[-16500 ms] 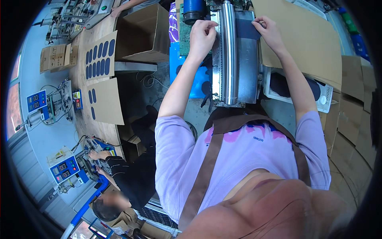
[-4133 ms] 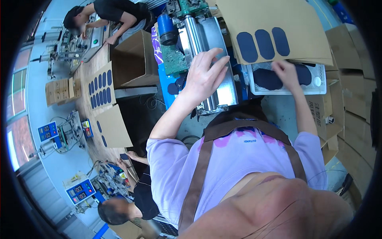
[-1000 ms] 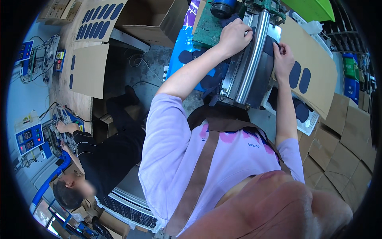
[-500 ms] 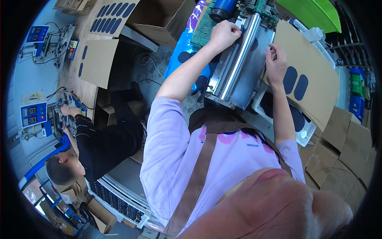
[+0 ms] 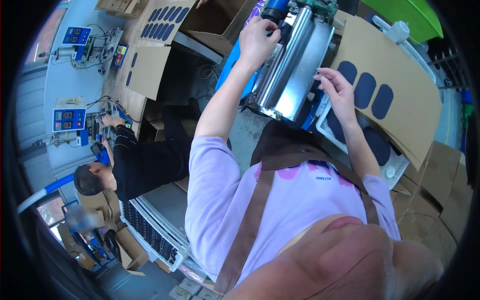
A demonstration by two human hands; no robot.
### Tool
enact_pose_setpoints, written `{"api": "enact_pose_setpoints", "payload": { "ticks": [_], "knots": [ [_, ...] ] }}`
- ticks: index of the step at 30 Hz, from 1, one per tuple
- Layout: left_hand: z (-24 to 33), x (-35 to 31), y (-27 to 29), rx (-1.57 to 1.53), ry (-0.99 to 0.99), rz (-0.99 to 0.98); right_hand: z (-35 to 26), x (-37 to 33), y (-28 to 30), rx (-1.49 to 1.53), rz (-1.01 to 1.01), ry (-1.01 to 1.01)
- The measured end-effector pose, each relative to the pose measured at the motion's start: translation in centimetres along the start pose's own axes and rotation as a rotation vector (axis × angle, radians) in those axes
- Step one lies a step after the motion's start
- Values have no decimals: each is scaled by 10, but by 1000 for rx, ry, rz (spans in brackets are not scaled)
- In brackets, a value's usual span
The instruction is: Feeding small material pads into an industrial rolling machine for processing.
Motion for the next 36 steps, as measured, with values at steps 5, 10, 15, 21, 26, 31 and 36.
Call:
{"api": "enact_pose_setpoints", "payload": {
  "ticks": [5, 10, 15, 21, 26, 31, 36],
  "knots": [
    [92, -30, 0, 5, -373, 74, 19, -1, -1, 782, -162, -385],
    [169, -72, -48, -5, -806, -224, 42, 21, 47, 1363, -191, -335],
    [192, -93, -66, -232, -956, -279, 51, 17, 130, 1296, 26, -282],
    [173, -98, -53, -335, -811, -279, 113, -10, 266, 857, 230, -192],
    [150, -99, -47, -339, -671, -236, 128, -13, 322, 235, 674, -249],
    [117, -113, -25, -262, -510, -184, 101, -21, 298, -434, 511, -274],
    [95, -147, 1, -297, -434, -60, 46, -50, 192, -833, 359, 154]
  ]
}}
Point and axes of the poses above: each hand's wrist, its own x-axis towards the middle knuckle, its own y-axis out of the back of the hand, z = x × y, the point moved 6 cm from there along x, towards the middle knuckle, and after that the axes turned 1 degree about z, right-handed, at the moved point
